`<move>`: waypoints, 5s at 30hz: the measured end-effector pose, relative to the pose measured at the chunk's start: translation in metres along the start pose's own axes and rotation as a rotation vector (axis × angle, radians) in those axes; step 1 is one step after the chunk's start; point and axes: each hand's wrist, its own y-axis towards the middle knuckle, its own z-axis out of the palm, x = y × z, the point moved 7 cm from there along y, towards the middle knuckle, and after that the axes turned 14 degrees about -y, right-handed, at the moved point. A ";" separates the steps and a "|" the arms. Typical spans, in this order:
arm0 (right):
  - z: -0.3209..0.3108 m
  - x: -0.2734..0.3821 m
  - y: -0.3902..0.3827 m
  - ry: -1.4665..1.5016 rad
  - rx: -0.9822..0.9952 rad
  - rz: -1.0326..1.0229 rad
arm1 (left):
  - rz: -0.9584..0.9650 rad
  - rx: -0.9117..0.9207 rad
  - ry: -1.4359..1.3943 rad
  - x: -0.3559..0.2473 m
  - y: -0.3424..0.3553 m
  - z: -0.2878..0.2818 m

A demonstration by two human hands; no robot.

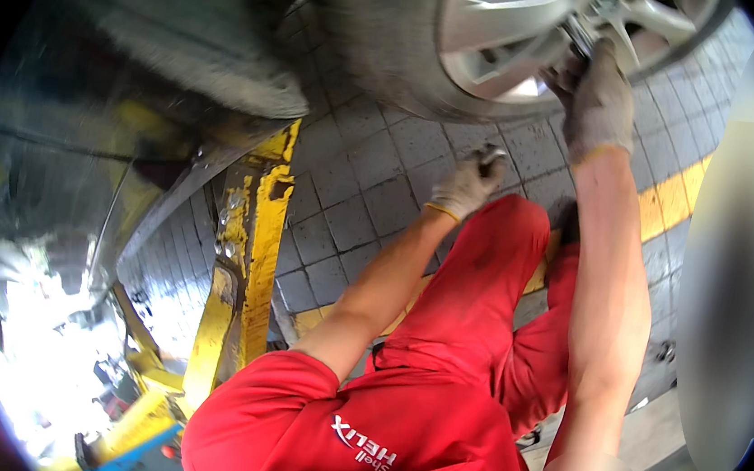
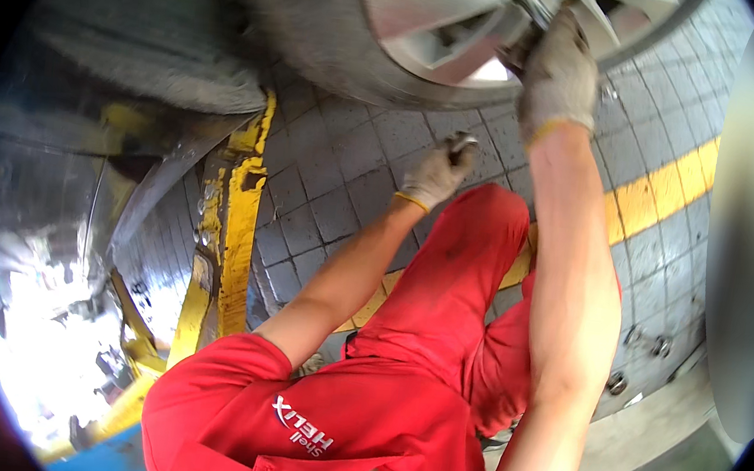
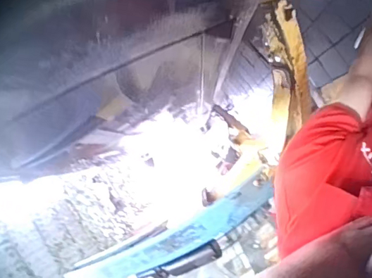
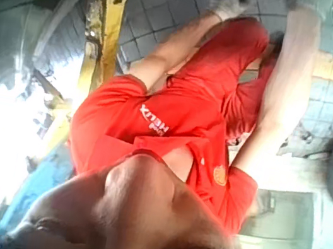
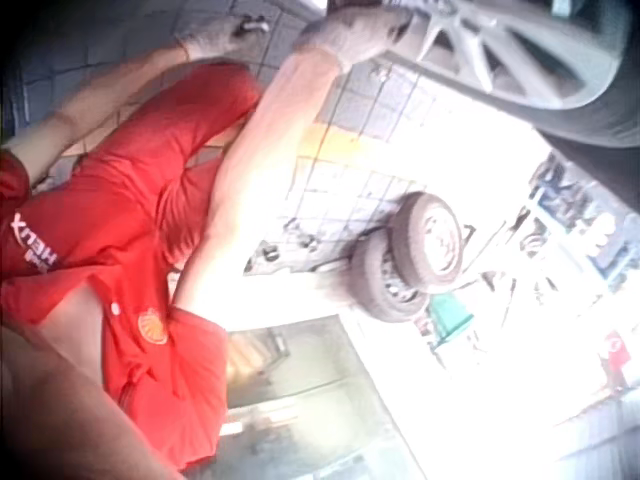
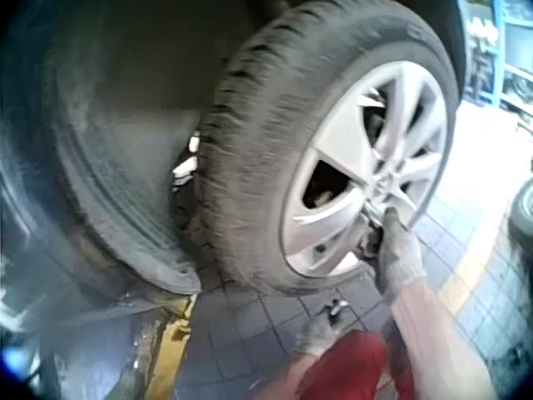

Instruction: The person removes a tire from a car using a lug wrench and places it on the floor. They then pick up a different tire, mount it onto the car's wheel hub, and secure it by tightening the lug nuts with the wrench. The person moves around the vehicle to access the wheel and uses the tool to ensure the tire is firmly attached.

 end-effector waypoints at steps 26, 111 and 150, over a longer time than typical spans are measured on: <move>0.012 0.002 -0.020 0.253 0.416 0.265 | -0.764 0.398 0.495 0.217 -0.149 -0.036; -0.005 -0.010 -0.014 0.105 0.156 0.171 | -0.709 0.194 0.321 0.207 -0.126 -0.080; -0.023 0.006 0.006 -0.717 0.115 -0.302 | 0.696 -0.049 -0.005 -0.282 0.042 -0.065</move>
